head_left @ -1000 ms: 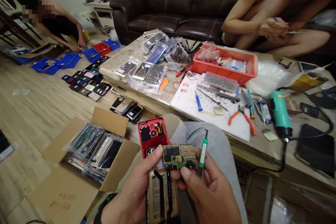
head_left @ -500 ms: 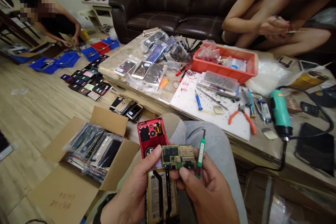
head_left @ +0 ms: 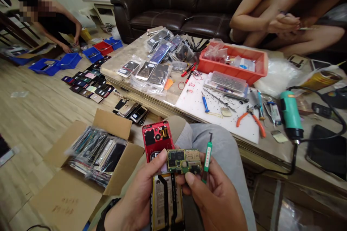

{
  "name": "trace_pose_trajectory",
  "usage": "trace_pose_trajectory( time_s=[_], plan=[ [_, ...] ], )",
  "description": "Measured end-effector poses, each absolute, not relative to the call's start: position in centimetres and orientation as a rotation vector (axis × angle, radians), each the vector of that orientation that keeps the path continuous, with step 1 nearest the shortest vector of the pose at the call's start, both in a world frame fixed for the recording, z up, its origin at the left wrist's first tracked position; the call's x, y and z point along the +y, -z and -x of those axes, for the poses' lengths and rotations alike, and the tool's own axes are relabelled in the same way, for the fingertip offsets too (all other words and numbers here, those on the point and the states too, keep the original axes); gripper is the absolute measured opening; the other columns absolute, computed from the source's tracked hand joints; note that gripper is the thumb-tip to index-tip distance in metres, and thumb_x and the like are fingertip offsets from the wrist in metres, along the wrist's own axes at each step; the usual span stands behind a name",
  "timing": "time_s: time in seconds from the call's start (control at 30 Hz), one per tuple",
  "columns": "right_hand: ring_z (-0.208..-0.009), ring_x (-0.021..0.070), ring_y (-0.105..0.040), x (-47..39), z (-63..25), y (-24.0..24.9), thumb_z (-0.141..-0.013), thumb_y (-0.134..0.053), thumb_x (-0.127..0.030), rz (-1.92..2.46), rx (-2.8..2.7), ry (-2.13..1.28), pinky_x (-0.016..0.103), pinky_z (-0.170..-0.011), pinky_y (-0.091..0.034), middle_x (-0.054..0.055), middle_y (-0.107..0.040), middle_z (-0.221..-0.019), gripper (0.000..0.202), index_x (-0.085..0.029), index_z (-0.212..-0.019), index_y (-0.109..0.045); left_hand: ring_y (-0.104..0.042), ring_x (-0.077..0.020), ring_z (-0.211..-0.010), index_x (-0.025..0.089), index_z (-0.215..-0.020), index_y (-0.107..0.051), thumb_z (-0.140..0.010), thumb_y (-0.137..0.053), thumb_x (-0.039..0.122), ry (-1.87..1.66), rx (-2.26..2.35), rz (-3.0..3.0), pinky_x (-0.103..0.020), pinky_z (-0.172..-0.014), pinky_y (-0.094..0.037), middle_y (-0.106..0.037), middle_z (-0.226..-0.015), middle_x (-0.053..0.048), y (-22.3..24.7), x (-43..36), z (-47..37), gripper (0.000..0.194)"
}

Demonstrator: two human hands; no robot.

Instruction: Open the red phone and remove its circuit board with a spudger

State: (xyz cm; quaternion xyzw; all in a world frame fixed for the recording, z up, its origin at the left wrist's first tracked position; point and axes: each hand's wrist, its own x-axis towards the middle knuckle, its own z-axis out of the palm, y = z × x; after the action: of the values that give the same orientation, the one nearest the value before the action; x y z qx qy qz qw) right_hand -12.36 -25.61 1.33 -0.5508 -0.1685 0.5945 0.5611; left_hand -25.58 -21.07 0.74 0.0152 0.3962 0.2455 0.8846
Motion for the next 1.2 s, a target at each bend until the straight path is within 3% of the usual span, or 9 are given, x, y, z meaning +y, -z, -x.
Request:
trace_pose_trajectory(
  time_s=[0.53, 0.73, 1.2],
  plan=[
    [-0.067, 0.0159, -0.066, -25.53, 12.38, -1.14, -0.076, -0.085, -0.035, 1.265, -0.399, -1.406, 0.023, -0.060, -0.053, 0.006, -0.079, -0.091, 0.033, -0.020, -0.103, -0.071, -0.076, -0.0287, -0.081, 0.011, -0.104, -0.076, -0.081, -0.075, 0.057, -0.486, 0.813, -0.024, -0.038, -0.082, -0.057, -0.078, -0.081, -0.013, -0.44, -21.07, 25.69, 0.051],
    [-0.068, 0.0176, -0.067, -25.45, 12.16, -1.21, -0.077, -0.084, -0.036, 1.267, -0.419, -1.399, 0.024, -0.060, -0.053, 0.004, -0.076, -0.078, 0.031, -0.020, -0.101, -0.071, -0.076, -0.0276, -0.078, 0.012, -0.104, -0.076, -0.080, -0.077, 0.056, -0.489, 0.821, 0.001, -0.037, -0.080, -0.057, -0.078, -0.077, -0.011, -0.67, -21.04, 25.57, 0.050],
    [-0.068, 0.0200, -0.069, -25.64, 12.09, -1.24, -0.074, -0.086, -0.037, 1.303, -0.406, -1.384, 0.026, -0.060, -0.054, 0.008, -0.079, -0.082, 0.033, -0.019, -0.097, -0.071, -0.076, -0.0260, -0.075, 0.016, -0.112, -0.075, -0.078, -0.081, 0.053, -0.502, 0.856, 0.033, -0.036, -0.080, -0.057, -0.078, -0.075, -0.007, -0.52, -20.93, 25.70, 0.051]
  ],
)
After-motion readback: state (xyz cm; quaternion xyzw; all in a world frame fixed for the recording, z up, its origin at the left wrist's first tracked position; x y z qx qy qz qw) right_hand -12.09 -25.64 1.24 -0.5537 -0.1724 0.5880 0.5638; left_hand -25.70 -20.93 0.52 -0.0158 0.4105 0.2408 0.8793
